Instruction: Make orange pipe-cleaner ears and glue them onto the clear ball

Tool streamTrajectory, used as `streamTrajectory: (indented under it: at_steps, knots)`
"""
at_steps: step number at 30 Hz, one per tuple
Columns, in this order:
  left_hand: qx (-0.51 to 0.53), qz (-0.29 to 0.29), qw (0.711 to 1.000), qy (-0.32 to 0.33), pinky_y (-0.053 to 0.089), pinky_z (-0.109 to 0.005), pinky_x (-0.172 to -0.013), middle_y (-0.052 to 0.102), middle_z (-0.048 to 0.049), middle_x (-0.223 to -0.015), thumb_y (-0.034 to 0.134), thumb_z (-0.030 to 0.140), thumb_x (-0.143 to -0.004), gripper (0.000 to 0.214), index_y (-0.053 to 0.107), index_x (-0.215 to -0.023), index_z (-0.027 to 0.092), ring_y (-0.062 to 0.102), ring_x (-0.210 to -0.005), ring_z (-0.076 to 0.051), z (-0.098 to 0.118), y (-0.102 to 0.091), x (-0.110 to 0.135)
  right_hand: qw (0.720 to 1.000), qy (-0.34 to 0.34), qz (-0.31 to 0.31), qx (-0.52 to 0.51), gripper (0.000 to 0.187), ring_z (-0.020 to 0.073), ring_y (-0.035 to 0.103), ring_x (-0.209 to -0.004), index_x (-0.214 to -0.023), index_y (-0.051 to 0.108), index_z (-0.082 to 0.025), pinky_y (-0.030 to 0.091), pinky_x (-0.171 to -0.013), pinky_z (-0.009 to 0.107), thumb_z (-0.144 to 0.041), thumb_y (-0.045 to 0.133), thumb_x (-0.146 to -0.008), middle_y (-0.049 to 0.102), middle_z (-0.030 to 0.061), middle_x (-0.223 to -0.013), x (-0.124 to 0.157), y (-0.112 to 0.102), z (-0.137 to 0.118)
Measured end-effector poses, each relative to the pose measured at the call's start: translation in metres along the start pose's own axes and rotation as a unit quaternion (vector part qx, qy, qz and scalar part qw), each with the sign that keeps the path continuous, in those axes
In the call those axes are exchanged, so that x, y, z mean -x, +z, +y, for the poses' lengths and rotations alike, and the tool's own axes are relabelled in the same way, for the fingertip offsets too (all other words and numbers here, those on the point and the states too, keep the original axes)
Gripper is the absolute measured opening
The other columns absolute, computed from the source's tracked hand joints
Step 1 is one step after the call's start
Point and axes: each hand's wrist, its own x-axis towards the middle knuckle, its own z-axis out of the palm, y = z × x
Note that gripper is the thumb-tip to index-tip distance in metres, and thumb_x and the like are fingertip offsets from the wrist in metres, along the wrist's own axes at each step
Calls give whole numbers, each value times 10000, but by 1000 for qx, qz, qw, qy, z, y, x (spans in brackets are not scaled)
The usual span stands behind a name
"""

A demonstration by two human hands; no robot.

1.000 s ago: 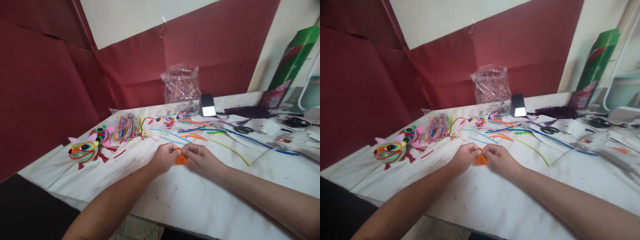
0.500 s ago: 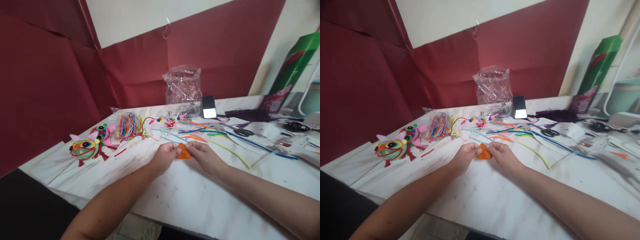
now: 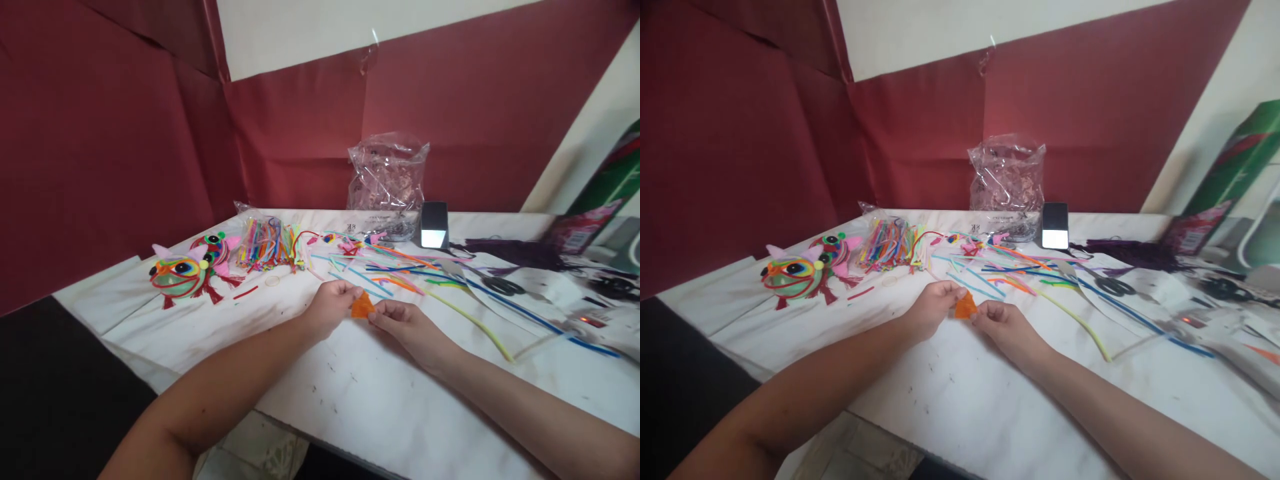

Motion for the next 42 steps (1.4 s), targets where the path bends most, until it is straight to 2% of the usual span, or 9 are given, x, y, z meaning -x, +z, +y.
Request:
streamTrajectory:
  at_steps: [8,14,18,24,30,35,37,39,42]
  knots:
    - [27,-28,999,2,336,-251,-571,485,18,-571,573,587,-657,458,506,-623,135,438,-544,-87,0,4,5,998,-11,41,-46,339,84,349,-518,-616,539,-173,259,-499,230,-476,683,-661,450,-50,-549,-3,0,-2]
    - [-33,-55,998,-16,346,-244,-606,541,17,-638,726,376,-543,333,544,-669,128,465,-593,-90,-3,2,4,997,-21,60,-50,320,97,370,-554,-662,577,-171,288,-532,243,-477,666,-685,482,-32,-587,-6,-5,1]
    - [-48,-62,997,4,375,-259,-628,575,-1,-653,703,351,-583,286,542,-675,133,508,-621,-111,-4,3,6,996,-43,64,-41,297,104,404,-577,-675,582,-176,313,-553,246,-461,662,-698,516,-23,-622,-5,-2,-2]
    - [-3,-103,994,22,428,-310,-696,612,-28,-660,689,360,-626,281,547,-708,132,586,-677,-159,0,4,10,993,-34,42,-108,324,135,481,-612,-621,562,-189,372,-595,269,-464,731,-599,553,-7,-626,-3,2,-8]
    - [-85,-76,993,36,421,-265,-627,616,-19,-657,632,247,-669,143,540,-686,139,564,-633,-133,2,5,11,995,-76,64,-27,318,113,451,-589,-665,569,-181,353,-582,254,-489,627,-717,526,-23,-616,-3,0,-6]
    - [-140,-80,986,34,390,-248,-574,585,-15,-654,607,243,-677,122,538,-684,142,513,-590,-117,4,8,13,994,-70,81,32,353,121,466,-568,-624,554,-179,365,-564,262,-516,594,-721,548,-7,-597,-2,-3,-9]
    - [-138,-55,987,59,384,-240,-594,563,-2,-650,608,274,-689,146,540,-685,144,496,-604,-109,6,4,8,989,-60,110,81,376,125,452,-530,-574,542,-182,359,-529,268,-526,572,-726,538,0,-550,-6,-7,-9]
    - [-124,13,986,107,381,-231,-626,540,9,-654,579,286,-719,148,537,-680,150,486,-637,-106,9,-3,-2,979,-47,148,135,368,134,450,-503,-553,554,-184,354,-496,278,-515,579,-714,546,14,-520,-12,-16,-10]
    - [-132,115,971,162,375,-225,-632,523,16,-644,513,288,-772,158,538,-685,158,474,-645,-107,12,-15,-15,960,-69,221,157,270,181,534,-616,-740,636,-181,402,-549,301,-441,640,-667,638,54,-678,-21,-36,-19]
